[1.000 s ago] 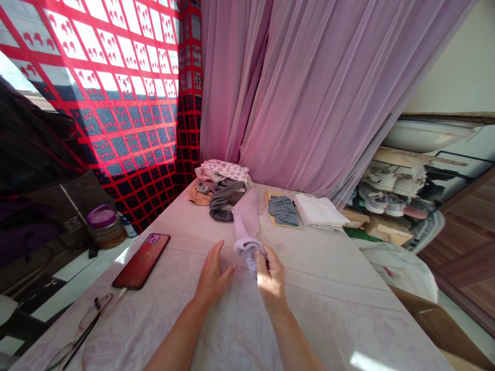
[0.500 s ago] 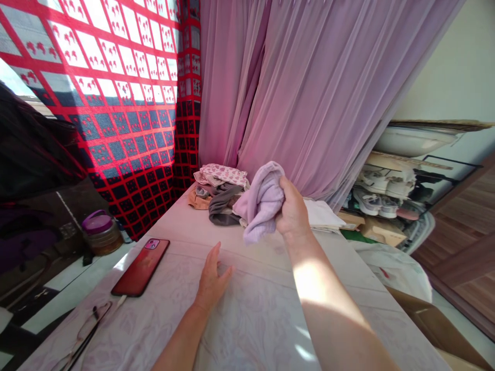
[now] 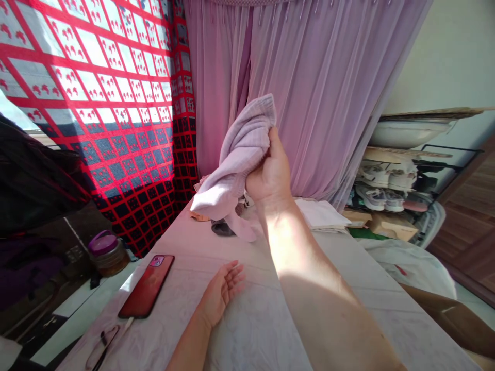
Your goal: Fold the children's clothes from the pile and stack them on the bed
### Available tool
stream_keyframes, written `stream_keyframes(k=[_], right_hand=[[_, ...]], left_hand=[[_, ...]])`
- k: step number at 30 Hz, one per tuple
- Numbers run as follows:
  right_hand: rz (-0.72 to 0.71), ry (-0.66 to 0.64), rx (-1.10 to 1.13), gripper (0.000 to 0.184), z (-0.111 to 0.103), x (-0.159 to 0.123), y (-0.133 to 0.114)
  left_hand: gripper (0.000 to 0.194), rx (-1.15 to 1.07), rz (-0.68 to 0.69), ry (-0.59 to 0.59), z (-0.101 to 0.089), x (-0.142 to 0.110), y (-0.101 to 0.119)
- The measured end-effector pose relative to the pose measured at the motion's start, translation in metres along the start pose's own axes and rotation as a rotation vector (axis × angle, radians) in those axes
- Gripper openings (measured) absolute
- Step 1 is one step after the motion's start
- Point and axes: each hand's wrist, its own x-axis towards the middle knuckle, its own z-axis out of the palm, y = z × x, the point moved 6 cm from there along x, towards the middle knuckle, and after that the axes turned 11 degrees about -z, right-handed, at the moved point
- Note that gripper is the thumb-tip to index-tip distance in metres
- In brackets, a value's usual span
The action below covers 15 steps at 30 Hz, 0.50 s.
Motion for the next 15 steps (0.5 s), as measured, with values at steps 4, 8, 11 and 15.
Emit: stream_keyframes(k=[4,8,11,15], right_hand=[[-0.02,0.015,0.016,0.033,-0.007,-0.013,0.007],[0.058,0.101,-0.001,0.031,-0.05,-0.039,0.027],[0.128,0.116,-0.041,0.035,-0.081,-0.056,0.035],[0.145,0.128,-0.097,0.037,-0.108,-0.07,0.024]], left_hand=[[0.078,-0.192,-0.146,-0.247,0.02,-0.009,-0.004],[0.085,-0.218,-0.082,-0.297,0.021,-0.008,0.001],[0.082,-0.156,0.081,-0.25,0.009,-0.004,0.013],[0.071,-0.27,0.234,-0.183,-0.02,0.001,0.025]])
